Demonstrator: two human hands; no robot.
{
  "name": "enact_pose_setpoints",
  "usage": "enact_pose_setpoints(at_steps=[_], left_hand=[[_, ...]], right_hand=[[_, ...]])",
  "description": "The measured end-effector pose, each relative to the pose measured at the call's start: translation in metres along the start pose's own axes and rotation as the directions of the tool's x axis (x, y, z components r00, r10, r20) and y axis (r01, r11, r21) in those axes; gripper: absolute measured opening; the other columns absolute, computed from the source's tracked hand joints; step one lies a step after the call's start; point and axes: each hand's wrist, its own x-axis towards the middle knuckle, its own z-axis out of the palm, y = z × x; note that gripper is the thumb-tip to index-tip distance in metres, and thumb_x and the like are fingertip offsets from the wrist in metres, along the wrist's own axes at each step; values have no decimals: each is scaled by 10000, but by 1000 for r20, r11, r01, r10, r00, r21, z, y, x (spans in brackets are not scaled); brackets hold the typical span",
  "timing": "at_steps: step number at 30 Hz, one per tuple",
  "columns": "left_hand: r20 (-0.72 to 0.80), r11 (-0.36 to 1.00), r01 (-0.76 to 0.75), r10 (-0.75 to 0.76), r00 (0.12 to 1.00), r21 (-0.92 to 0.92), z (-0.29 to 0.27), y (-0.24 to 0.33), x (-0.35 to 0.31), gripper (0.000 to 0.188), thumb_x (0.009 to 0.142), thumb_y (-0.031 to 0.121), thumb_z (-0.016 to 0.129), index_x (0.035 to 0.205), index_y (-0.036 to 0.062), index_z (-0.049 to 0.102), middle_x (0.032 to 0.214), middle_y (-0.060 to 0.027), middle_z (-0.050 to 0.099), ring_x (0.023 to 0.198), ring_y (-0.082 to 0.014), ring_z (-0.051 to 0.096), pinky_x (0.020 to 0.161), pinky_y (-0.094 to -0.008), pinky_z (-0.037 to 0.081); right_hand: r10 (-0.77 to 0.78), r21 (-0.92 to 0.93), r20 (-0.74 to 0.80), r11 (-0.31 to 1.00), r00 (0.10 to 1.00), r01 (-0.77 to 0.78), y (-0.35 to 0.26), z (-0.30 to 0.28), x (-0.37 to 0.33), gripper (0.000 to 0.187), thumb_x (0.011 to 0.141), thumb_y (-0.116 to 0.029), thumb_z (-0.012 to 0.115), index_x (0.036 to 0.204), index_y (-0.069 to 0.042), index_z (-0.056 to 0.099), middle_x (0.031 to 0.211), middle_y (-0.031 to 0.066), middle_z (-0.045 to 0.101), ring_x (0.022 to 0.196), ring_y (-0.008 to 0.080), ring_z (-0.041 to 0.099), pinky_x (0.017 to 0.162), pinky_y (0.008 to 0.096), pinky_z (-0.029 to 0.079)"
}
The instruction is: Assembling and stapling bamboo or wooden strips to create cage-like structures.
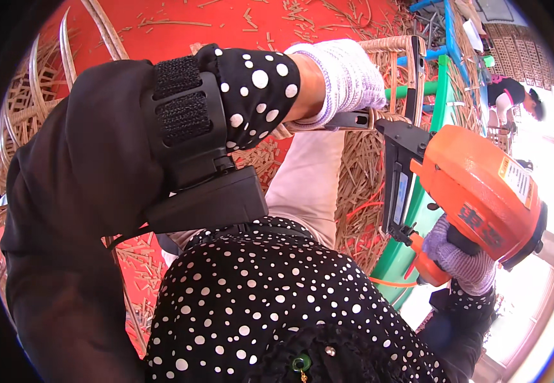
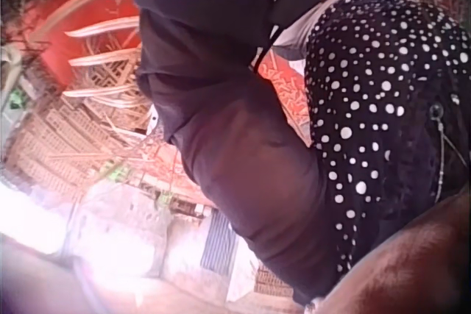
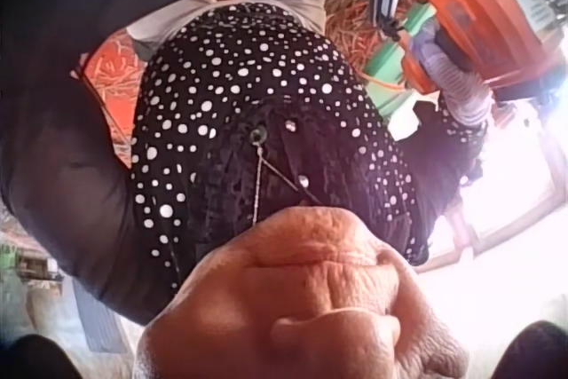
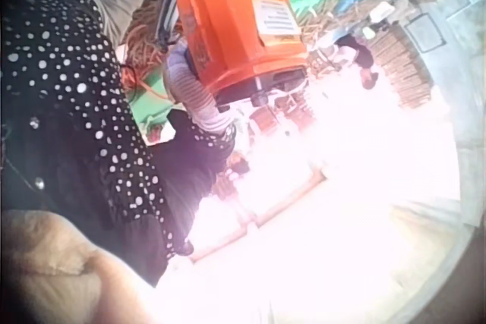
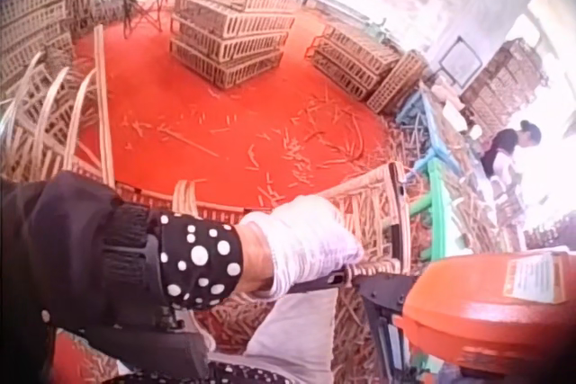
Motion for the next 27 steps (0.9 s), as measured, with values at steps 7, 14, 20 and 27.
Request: enact_pose_setpoints(at_steps=[7, 14, 20, 27], left_hand=[[9, 998, -26, 26, 1000, 59, 5, -2, 3, 180, 767, 240, 582, 934, 237, 649, 844, -65, 632, 805, -256, 613, 703, -349, 489], [-14, 995, -63, 64, 998, 71, 10, -8, 2, 211, 760, 258, 582, 963, 249, 638, 857, -58, 632, 807, -255, 613, 710, -354, 489], [45, 946, 233, -229, 972, -225, -11, 2, 4, 158, 763, 226, 571, 866, 152, 665, 782, -76, 639, 784, -235, 615, 713, -336, 493], [-51, 973, 63, -76, 996, -222, -12, -11, 2, 327, 778, 369, 581, 849, 57, 647, 701, -97, 628, 689, -187, 615, 654, -310, 478]], right_hand=[[6, -129, 0, 992, 1000, -6, -5, -4, 0, 220, 681, -50, 623, 886, -13, 553, 747, 51, 566, 668, 147, 560, 623, 282, 474], [-19, -348, -27, 937, 999, 8, -9, -6, 1, 222, 694, -47, 614, 904, -20, 547, 765, 38, 562, 692, 129, 554, 643, 271, 469], [-16, -641, 67, 766, 998, 55, -20, -7, 17, 201, 775, -40, 553, 971, -8, 525, 771, 23, 545, 721, 97, 543, 659, 248, 454], [68, 419, -214, 907, 975, 29, -7, -5, 9, 172, 648, -51, 597, 814, -14, 571, 650, 52, 555, 567, 159, 553, 578, 283, 459]])
